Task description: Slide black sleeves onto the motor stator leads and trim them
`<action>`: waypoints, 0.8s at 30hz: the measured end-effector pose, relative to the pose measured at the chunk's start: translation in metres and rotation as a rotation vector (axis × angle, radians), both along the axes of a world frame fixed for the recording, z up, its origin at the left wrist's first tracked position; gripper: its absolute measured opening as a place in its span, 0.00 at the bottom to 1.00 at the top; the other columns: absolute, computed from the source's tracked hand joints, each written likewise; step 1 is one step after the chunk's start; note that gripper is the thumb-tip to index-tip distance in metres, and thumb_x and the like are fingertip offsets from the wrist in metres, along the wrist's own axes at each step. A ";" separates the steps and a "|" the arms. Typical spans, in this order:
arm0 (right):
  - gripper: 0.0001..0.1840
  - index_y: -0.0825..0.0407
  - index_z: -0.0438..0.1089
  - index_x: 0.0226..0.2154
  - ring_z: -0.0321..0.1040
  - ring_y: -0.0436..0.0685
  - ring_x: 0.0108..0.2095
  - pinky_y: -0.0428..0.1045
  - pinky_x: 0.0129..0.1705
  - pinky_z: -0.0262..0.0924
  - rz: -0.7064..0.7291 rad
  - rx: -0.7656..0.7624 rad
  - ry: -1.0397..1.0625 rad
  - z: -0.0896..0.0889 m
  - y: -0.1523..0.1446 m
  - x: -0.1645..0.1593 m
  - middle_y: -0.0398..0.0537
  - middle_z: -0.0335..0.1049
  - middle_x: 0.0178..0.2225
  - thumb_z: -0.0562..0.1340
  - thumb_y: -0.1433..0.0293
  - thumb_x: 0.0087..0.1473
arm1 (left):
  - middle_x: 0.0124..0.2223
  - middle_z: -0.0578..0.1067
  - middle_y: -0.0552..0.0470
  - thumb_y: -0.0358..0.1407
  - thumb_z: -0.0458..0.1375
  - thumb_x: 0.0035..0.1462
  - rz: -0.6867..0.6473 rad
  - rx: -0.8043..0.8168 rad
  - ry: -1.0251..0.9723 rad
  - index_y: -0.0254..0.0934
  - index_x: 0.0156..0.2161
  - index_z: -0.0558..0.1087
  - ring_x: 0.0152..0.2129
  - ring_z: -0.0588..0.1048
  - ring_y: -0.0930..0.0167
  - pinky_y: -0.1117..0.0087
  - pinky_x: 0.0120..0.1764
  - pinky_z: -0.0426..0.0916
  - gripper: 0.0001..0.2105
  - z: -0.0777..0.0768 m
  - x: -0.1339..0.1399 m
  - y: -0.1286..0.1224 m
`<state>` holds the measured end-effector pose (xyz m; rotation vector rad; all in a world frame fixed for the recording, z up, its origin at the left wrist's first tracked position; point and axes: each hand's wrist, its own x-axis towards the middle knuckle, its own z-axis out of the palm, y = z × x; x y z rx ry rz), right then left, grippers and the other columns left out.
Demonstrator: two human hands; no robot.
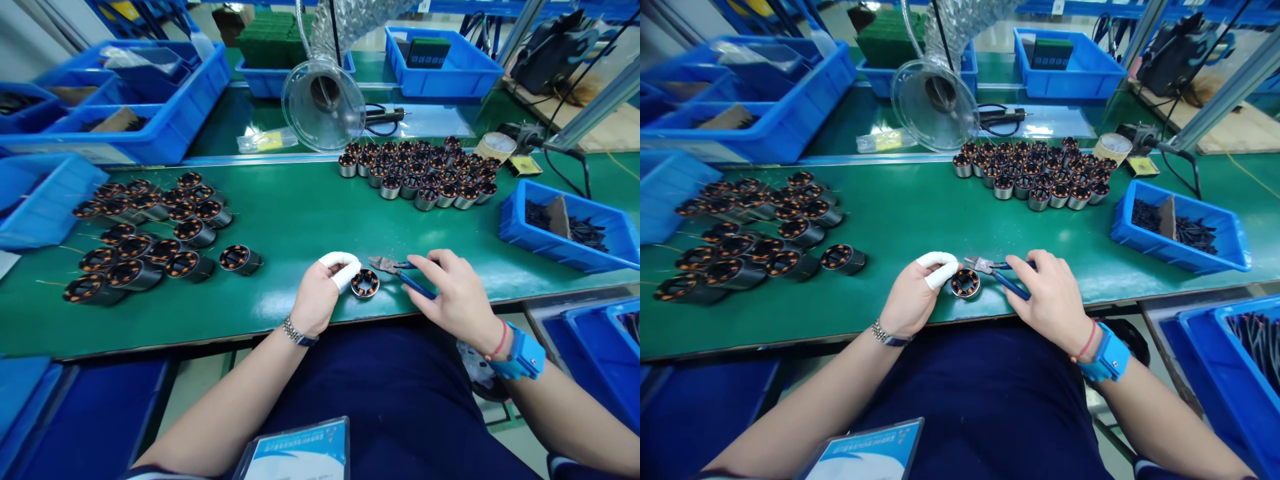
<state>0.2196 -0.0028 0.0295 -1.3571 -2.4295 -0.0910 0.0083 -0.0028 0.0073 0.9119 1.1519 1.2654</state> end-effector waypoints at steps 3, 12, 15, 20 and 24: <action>0.22 0.53 0.64 0.48 0.60 0.57 0.36 0.51 0.34 0.56 0.007 -0.008 -0.004 -0.001 -0.002 -0.008 0.53 0.62 0.38 0.56 0.60 0.52 | 0.29 0.72 0.55 0.32 0.62 0.45 -0.001 0.016 -0.010 0.35 0.27 0.72 0.28 0.69 0.76 0.75 0.36 0.63 0.04 0.000 0.001 0.001; 0.21 0.53 0.64 0.47 0.61 0.56 0.35 0.50 0.34 0.57 0.012 -0.027 0.011 -0.002 -0.003 -0.014 0.52 0.62 0.36 0.55 0.60 0.52 | 0.30 0.73 0.55 0.33 0.61 0.45 -0.017 0.017 0.009 0.36 0.27 0.72 0.29 0.69 0.74 0.73 0.36 0.63 0.03 0.000 0.000 0.001; 0.21 0.53 0.64 0.47 0.61 0.56 0.35 0.50 0.34 0.58 0.008 -0.035 0.009 -0.001 -0.003 -0.014 0.52 0.63 0.36 0.55 0.60 0.53 | 0.29 0.73 0.55 0.32 0.61 0.44 -0.013 0.022 0.011 0.36 0.27 0.72 0.28 0.69 0.74 0.73 0.36 0.63 0.02 0.000 0.000 0.001; 0.20 0.53 0.64 0.47 0.61 0.56 0.35 0.50 0.35 0.58 0.019 -0.042 0.011 0.001 -0.003 -0.015 0.52 0.63 0.36 0.55 0.60 0.53 | 0.29 0.72 0.55 0.31 0.61 0.44 -0.011 0.031 0.006 0.35 0.26 0.72 0.28 0.69 0.74 0.73 0.36 0.63 0.02 -0.001 0.000 0.001; 0.20 0.53 0.64 0.46 0.61 0.55 0.35 0.50 0.34 0.59 0.023 -0.049 0.017 0.001 -0.003 -0.015 0.51 0.63 0.36 0.55 0.61 0.53 | 0.28 0.72 0.55 0.31 0.61 0.45 -0.012 0.028 -0.001 0.36 0.26 0.72 0.28 0.69 0.75 0.74 0.35 0.63 0.02 -0.001 -0.001 0.001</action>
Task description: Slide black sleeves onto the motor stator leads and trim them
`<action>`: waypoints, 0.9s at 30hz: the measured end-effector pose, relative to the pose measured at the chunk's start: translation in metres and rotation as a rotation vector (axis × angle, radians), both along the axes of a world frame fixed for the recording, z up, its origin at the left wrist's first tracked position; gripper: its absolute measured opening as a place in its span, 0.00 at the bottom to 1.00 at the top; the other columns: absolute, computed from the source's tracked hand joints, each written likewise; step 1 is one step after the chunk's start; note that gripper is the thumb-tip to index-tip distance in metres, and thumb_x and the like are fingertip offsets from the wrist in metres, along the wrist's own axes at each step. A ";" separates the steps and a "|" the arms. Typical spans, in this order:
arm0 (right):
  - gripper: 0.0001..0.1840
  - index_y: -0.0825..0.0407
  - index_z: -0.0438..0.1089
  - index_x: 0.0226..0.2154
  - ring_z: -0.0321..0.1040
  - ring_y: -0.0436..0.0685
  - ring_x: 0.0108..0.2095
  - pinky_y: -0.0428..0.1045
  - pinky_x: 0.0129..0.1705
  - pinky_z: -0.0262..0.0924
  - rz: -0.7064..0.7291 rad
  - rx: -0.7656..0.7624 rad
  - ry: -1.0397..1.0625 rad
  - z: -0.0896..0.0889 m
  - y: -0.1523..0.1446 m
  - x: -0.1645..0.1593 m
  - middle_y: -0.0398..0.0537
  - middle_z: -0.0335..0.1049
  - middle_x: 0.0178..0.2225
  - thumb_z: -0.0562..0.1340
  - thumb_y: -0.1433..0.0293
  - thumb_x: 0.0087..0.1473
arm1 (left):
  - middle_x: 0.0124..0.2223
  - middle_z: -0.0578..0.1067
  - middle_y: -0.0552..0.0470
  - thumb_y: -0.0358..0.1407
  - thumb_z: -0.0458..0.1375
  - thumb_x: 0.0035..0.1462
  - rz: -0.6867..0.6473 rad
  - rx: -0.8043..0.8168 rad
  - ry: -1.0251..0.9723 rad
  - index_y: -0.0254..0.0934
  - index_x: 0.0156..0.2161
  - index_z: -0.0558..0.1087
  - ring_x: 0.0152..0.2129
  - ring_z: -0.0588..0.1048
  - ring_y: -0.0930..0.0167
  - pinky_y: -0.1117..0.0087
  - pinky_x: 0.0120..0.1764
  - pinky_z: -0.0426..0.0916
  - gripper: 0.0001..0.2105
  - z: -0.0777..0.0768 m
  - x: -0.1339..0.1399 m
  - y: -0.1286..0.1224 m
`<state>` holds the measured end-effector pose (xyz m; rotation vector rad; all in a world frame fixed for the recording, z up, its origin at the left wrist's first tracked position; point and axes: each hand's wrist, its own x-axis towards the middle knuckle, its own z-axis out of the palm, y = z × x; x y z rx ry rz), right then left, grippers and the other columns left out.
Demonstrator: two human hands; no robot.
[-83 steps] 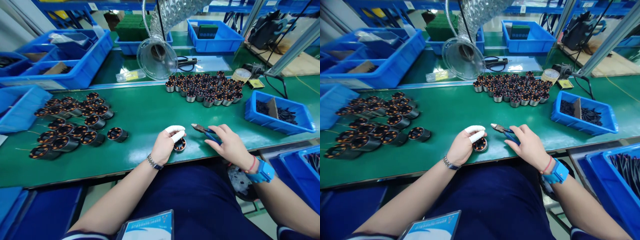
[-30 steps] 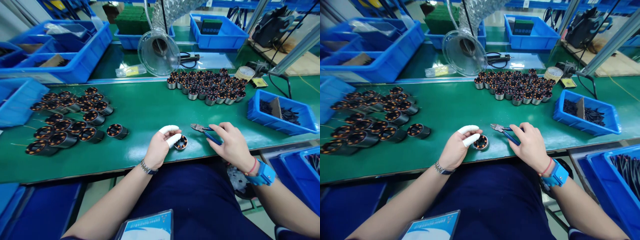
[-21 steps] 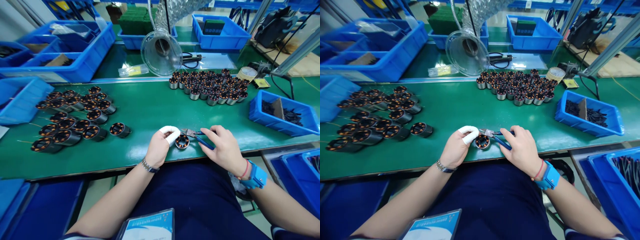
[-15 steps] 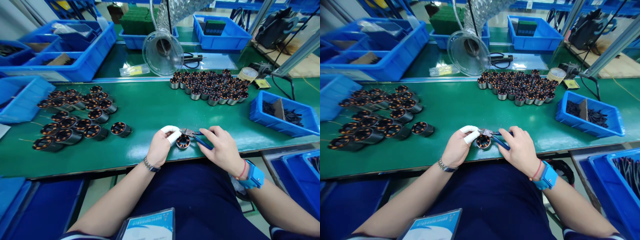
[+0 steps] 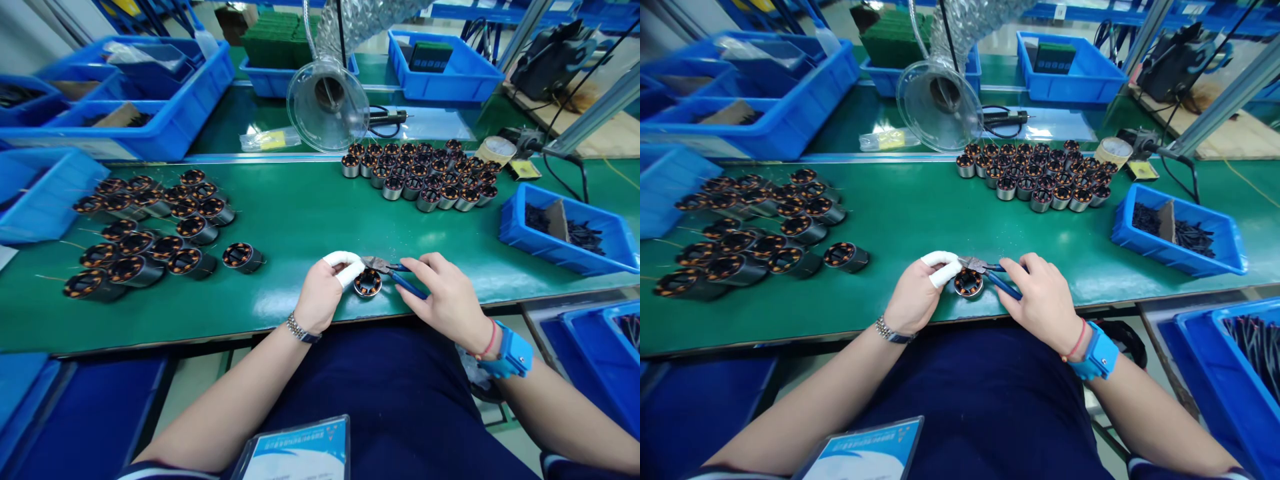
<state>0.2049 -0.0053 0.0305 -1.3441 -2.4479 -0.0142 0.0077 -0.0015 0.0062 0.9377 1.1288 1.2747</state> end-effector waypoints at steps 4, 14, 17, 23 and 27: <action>0.19 0.53 0.64 0.46 0.62 0.55 0.35 0.50 0.35 0.60 0.008 -0.020 0.010 0.000 0.000 0.000 0.51 0.63 0.36 0.55 0.61 0.53 | 0.28 0.73 0.56 0.31 0.61 0.44 -0.001 -0.003 0.001 0.36 0.26 0.72 0.27 0.69 0.75 0.74 0.35 0.64 0.02 0.000 0.000 0.000; 0.21 0.52 0.64 0.47 0.62 0.56 0.34 0.51 0.35 0.60 -0.082 0.004 0.074 0.002 0.007 0.015 0.52 0.63 0.37 0.56 0.60 0.52 | 0.39 0.75 0.49 0.31 0.64 0.41 -0.016 -0.072 0.010 0.36 0.37 0.71 0.38 0.72 0.70 0.68 0.45 0.64 0.14 0.000 -0.006 -0.010; 0.22 0.52 0.65 0.46 0.61 0.58 0.36 0.53 0.35 0.59 -0.113 0.014 -0.013 0.001 0.010 0.023 0.53 0.62 0.37 0.58 0.59 0.50 | 0.38 0.75 0.50 0.32 0.64 0.42 -0.002 -0.102 0.021 0.36 0.36 0.72 0.37 0.72 0.71 0.68 0.44 0.64 0.12 0.000 -0.013 -0.016; 0.22 0.53 0.64 0.47 0.60 0.57 0.37 0.52 0.36 0.57 0.032 -0.006 0.037 0.002 0.001 0.012 0.53 0.62 0.38 0.57 0.61 0.51 | 0.32 0.74 0.53 0.33 0.62 0.45 -0.002 -0.069 0.056 0.35 0.28 0.73 0.32 0.70 0.73 0.72 0.39 0.63 0.04 0.002 -0.014 -0.015; 0.21 0.53 0.64 0.47 0.59 0.57 0.37 0.52 0.36 0.56 0.073 0.006 0.035 0.000 -0.003 0.001 0.54 0.62 0.39 0.56 0.61 0.52 | 0.31 0.74 0.53 0.33 0.62 0.44 0.018 -0.049 0.038 0.36 0.28 0.74 0.30 0.70 0.73 0.71 0.37 0.64 0.04 0.003 -0.010 -0.013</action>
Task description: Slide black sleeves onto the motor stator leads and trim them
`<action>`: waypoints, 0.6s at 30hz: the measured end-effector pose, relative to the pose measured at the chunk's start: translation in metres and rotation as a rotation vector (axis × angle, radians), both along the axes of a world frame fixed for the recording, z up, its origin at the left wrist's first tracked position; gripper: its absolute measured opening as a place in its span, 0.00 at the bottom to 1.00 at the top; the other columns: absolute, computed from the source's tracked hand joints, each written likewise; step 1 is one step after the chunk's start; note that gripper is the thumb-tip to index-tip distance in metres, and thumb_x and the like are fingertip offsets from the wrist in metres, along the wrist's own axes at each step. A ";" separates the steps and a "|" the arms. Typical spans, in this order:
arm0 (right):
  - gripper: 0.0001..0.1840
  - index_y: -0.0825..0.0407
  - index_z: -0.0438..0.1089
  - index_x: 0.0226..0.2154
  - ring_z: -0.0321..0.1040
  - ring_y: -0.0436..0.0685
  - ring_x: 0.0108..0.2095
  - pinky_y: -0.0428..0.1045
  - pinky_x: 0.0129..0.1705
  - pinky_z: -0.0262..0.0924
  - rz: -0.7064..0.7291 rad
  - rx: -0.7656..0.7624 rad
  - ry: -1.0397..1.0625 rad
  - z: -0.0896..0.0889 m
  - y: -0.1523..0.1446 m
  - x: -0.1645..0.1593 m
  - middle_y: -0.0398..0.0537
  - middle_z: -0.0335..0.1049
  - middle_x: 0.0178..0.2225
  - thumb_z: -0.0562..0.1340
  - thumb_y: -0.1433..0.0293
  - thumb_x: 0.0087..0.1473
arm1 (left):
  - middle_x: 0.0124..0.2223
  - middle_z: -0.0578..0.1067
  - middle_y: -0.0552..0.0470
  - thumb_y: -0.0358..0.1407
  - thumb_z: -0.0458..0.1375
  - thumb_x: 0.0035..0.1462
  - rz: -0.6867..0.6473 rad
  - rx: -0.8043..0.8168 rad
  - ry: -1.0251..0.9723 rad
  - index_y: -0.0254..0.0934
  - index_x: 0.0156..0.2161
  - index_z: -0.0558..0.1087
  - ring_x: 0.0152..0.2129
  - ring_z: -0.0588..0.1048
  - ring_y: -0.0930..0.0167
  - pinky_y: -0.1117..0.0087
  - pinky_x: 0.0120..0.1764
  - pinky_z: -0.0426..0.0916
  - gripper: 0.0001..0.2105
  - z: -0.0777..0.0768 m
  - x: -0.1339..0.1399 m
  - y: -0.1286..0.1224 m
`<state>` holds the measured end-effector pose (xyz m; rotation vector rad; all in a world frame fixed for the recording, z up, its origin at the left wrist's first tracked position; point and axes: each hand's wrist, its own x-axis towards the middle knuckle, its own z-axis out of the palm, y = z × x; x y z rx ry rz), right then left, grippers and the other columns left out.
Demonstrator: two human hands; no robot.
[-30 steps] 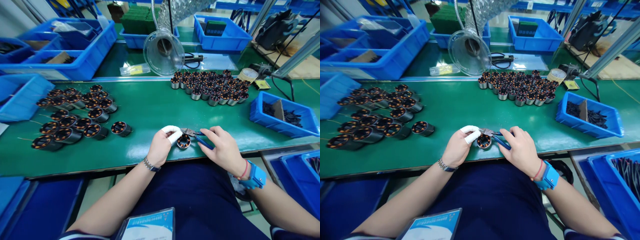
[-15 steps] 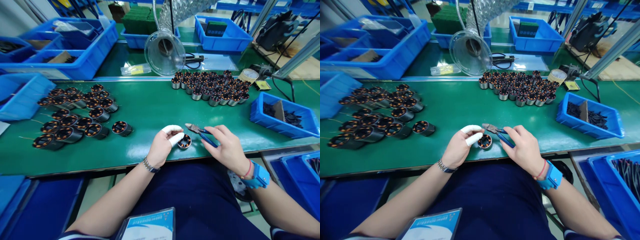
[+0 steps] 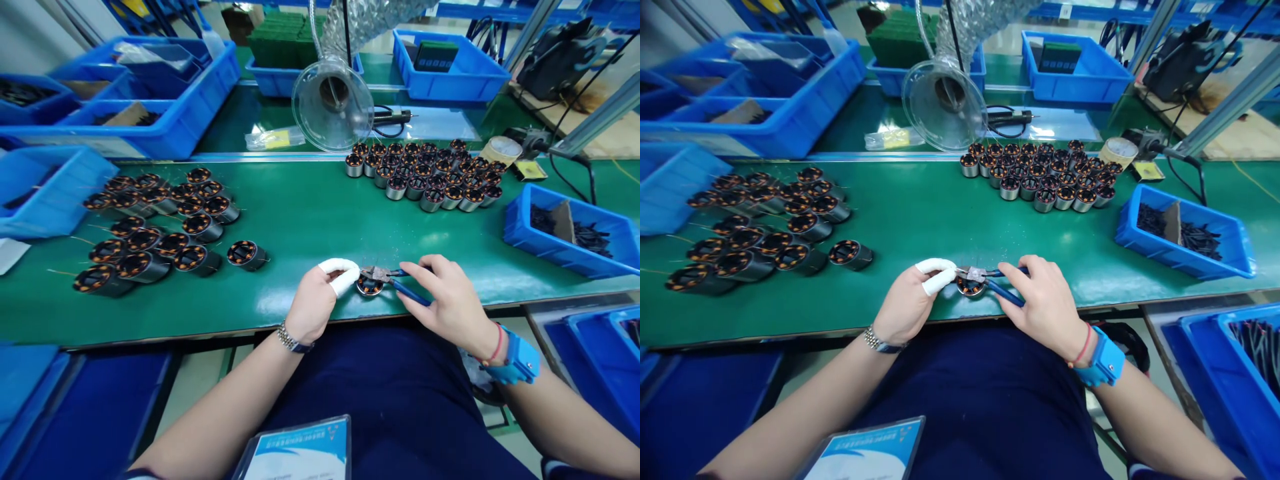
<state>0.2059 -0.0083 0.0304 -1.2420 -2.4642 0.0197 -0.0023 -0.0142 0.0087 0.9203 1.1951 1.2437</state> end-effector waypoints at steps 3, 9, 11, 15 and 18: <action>0.21 0.53 0.64 0.47 0.59 0.57 0.37 0.52 0.36 0.56 -0.018 0.007 -0.005 -0.002 0.000 -0.004 0.54 0.62 0.38 0.55 0.61 0.52 | 0.30 0.74 0.53 0.33 0.62 0.44 0.001 0.004 -0.001 0.36 0.27 0.74 0.29 0.70 0.72 0.71 0.36 0.64 0.04 0.000 0.002 0.000; 0.21 0.53 0.64 0.47 0.60 0.56 0.36 0.51 0.35 0.56 -0.025 0.008 0.001 -0.002 0.000 -0.005 0.53 0.62 0.37 0.55 0.61 0.53 | 0.30 0.74 0.54 0.33 0.62 0.44 -0.011 -0.001 0.005 0.37 0.28 0.73 0.29 0.70 0.73 0.71 0.36 0.64 0.03 0.001 0.002 0.000; 0.21 0.53 0.64 0.47 0.60 0.56 0.35 0.51 0.34 0.57 -0.019 0.009 0.004 -0.001 0.000 -0.005 0.53 0.62 0.37 0.55 0.61 0.53 | 0.30 0.74 0.53 0.34 0.62 0.44 -0.010 -0.002 0.018 0.36 0.28 0.73 0.28 0.70 0.72 0.71 0.35 0.64 0.04 0.001 0.002 0.000; 0.20 0.54 0.64 0.46 0.60 0.56 0.35 0.51 0.34 0.57 -0.012 0.011 0.004 -0.001 0.000 -0.004 0.53 0.63 0.37 0.55 0.61 0.53 | 0.29 0.74 0.54 0.33 0.62 0.45 -0.012 0.001 0.024 0.36 0.28 0.73 0.27 0.70 0.73 0.72 0.34 0.64 0.04 0.001 0.002 0.000; 0.20 0.54 0.64 0.46 0.60 0.55 0.34 0.51 0.34 0.58 -0.010 0.009 0.004 -0.001 0.000 -0.004 0.53 0.63 0.37 0.55 0.61 0.53 | 0.28 0.73 0.55 0.33 0.61 0.45 -0.016 0.006 0.009 0.37 0.27 0.73 0.26 0.69 0.74 0.73 0.34 0.63 0.03 0.000 0.003 0.000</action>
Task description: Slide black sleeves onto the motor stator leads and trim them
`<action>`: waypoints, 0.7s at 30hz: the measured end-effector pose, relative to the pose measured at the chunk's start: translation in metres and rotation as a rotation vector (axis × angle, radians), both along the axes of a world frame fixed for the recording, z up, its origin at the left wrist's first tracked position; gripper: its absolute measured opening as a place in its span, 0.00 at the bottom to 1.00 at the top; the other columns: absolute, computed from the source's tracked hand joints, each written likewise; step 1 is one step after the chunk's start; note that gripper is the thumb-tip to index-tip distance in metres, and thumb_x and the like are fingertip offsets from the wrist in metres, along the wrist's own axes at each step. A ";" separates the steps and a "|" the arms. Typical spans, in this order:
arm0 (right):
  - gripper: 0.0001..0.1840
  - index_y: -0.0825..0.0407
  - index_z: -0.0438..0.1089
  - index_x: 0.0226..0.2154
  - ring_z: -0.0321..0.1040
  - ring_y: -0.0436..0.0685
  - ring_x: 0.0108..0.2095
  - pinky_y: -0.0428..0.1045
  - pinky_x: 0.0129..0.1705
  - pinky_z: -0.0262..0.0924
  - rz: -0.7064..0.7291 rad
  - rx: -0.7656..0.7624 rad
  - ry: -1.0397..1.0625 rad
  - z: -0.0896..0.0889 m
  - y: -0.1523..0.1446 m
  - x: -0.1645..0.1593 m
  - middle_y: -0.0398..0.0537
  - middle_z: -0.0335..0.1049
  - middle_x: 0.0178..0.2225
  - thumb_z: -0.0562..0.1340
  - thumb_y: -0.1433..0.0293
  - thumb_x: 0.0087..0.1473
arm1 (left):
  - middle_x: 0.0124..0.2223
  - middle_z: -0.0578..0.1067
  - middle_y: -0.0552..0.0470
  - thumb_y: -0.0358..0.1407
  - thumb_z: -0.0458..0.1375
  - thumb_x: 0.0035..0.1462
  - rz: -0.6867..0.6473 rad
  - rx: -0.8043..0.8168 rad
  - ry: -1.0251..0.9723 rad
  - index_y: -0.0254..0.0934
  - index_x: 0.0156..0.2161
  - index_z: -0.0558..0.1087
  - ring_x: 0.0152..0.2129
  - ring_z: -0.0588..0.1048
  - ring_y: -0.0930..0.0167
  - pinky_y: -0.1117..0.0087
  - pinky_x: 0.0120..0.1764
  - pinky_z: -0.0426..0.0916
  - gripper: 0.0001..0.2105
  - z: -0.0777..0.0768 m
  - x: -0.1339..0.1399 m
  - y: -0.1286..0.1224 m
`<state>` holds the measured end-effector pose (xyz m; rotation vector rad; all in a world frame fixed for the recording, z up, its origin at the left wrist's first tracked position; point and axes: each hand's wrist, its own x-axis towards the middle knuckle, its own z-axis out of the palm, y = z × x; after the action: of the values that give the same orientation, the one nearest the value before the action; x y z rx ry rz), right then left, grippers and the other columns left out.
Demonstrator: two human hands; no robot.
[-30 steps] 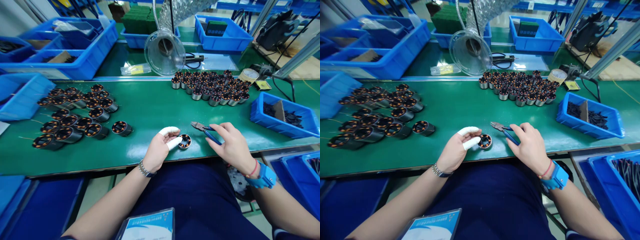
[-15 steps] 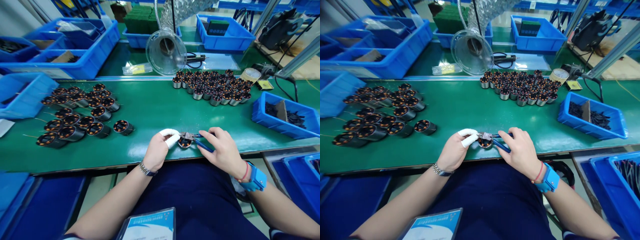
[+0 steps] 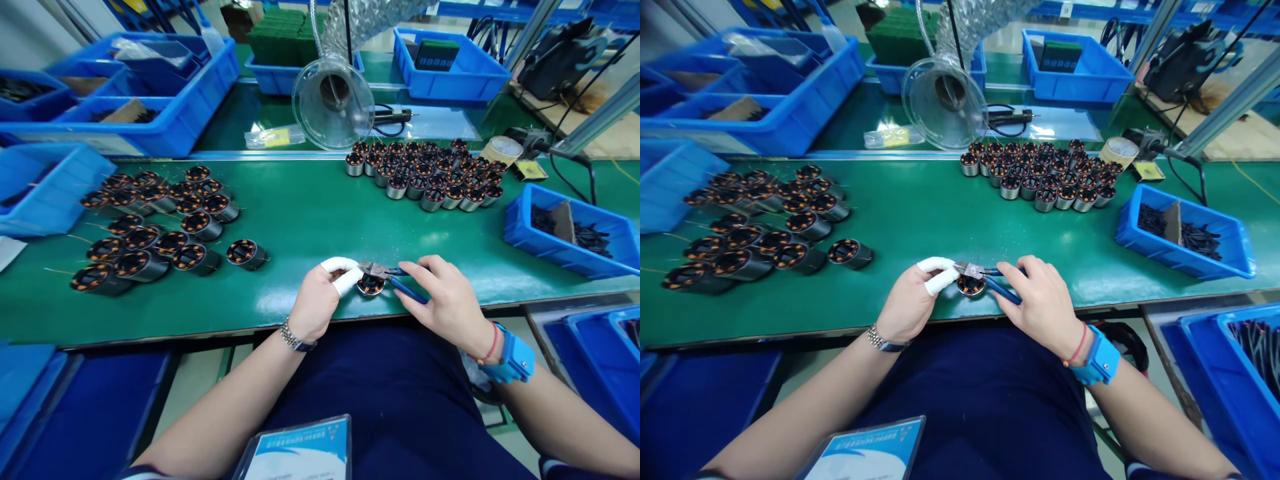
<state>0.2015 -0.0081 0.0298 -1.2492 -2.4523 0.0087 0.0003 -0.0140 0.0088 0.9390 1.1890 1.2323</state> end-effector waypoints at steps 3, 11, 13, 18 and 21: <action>0.20 0.54 0.64 0.46 0.61 0.55 0.35 0.51 0.34 0.58 0.005 -0.007 0.007 0.000 0.000 0.000 0.53 0.63 0.37 0.55 0.61 0.53 | 0.28 0.73 0.55 0.33 0.61 0.45 0.002 0.001 -0.001 0.37 0.27 0.73 0.26 0.69 0.74 0.73 0.34 0.63 0.03 0.000 0.000 0.000; 0.19 0.53 0.65 0.45 0.62 0.55 0.34 0.51 0.34 0.59 0.013 -0.016 0.004 0.001 0.000 0.000 0.52 0.64 0.36 0.55 0.62 0.53 | 0.28 0.73 0.55 0.34 0.62 0.44 0.007 -0.011 0.016 0.37 0.27 0.73 0.26 0.69 0.74 0.72 0.33 0.63 0.03 0.001 0.000 0.001; 0.19 0.53 0.65 0.45 0.62 0.55 0.34 0.51 0.34 0.60 0.023 -0.014 0.008 0.000 0.000 0.000 0.52 0.64 0.36 0.55 0.62 0.53 | 0.28 0.74 0.54 0.34 0.62 0.44 0.010 -0.012 0.023 0.37 0.27 0.73 0.26 0.70 0.73 0.72 0.34 0.64 0.03 0.001 0.001 0.001; 0.18 0.53 0.64 0.46 0.62 0.55 0.35 0.50 0.35 0.60 -0.012 0.022 0.129 0.001 0.000 0.003 0.52 0.64 0.37 0.56 0.63 0.53 | 0.33 0.75 0.51 0.36 0.61 0.46 -0.010 0.022 0.090 0.37 0.31 0.72 0.32 0.72 0.70 0.69 0.39 0.66 0.06 0.000 -0.002 -0.002; 0.21 0.53 0.64 0.47 0.62 0.56 0.36 0.51 0.35 0.61 -0.122 0.047 0.147 0.001 0.006 0.015 0.52 0.64 0.38 0.58 0.61 0.52 | 0.46 0.72 0.45 0.38 0.65 0.40 -0.088 0.092 0.323 0.37 0.44 0.68 0.44 0.70 0.64 0.62 0.49 0.62 0.23 -0.002 -0.009 -0.006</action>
<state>0.2164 -0.0023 0.0303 -1.3268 -2.2359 0.0091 -0.0090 -0.0200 0.0068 1.2810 1.3335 1.0991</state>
